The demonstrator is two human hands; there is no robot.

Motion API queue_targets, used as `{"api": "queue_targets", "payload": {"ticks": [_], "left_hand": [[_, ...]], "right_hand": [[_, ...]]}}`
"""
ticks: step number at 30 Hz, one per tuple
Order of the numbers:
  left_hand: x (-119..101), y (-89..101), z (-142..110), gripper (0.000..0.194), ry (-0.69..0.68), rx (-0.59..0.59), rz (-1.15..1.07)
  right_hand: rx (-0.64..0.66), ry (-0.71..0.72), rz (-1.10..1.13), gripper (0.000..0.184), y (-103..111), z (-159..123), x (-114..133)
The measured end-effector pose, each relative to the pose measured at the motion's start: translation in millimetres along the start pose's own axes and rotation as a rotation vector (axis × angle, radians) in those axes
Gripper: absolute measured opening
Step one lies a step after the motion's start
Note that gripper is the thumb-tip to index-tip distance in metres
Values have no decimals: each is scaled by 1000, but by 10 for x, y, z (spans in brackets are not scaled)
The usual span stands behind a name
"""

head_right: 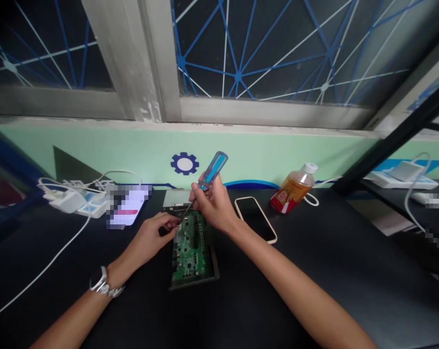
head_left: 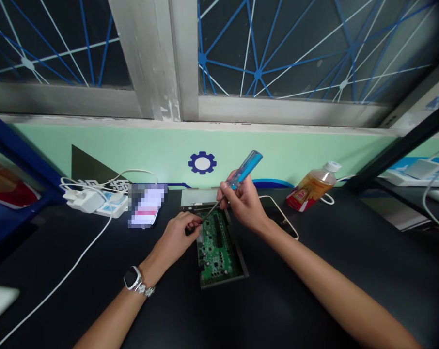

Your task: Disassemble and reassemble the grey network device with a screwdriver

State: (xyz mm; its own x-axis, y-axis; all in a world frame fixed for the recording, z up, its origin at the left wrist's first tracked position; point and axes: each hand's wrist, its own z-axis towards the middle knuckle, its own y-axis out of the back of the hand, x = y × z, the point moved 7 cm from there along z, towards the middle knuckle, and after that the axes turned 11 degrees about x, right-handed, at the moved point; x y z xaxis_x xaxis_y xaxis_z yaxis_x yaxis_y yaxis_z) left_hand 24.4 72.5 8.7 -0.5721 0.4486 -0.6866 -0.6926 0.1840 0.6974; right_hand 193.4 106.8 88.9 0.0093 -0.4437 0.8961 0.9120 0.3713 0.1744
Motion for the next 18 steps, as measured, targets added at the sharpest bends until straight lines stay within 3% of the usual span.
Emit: {"api": "queue_targets", "payload": {"ticks": [18], "left_hand": [[-10, 17, -12, 8, -14, -9, -3]], "right_hand": [[-33, 27, 39, 25, 41, 7, 49]]}}
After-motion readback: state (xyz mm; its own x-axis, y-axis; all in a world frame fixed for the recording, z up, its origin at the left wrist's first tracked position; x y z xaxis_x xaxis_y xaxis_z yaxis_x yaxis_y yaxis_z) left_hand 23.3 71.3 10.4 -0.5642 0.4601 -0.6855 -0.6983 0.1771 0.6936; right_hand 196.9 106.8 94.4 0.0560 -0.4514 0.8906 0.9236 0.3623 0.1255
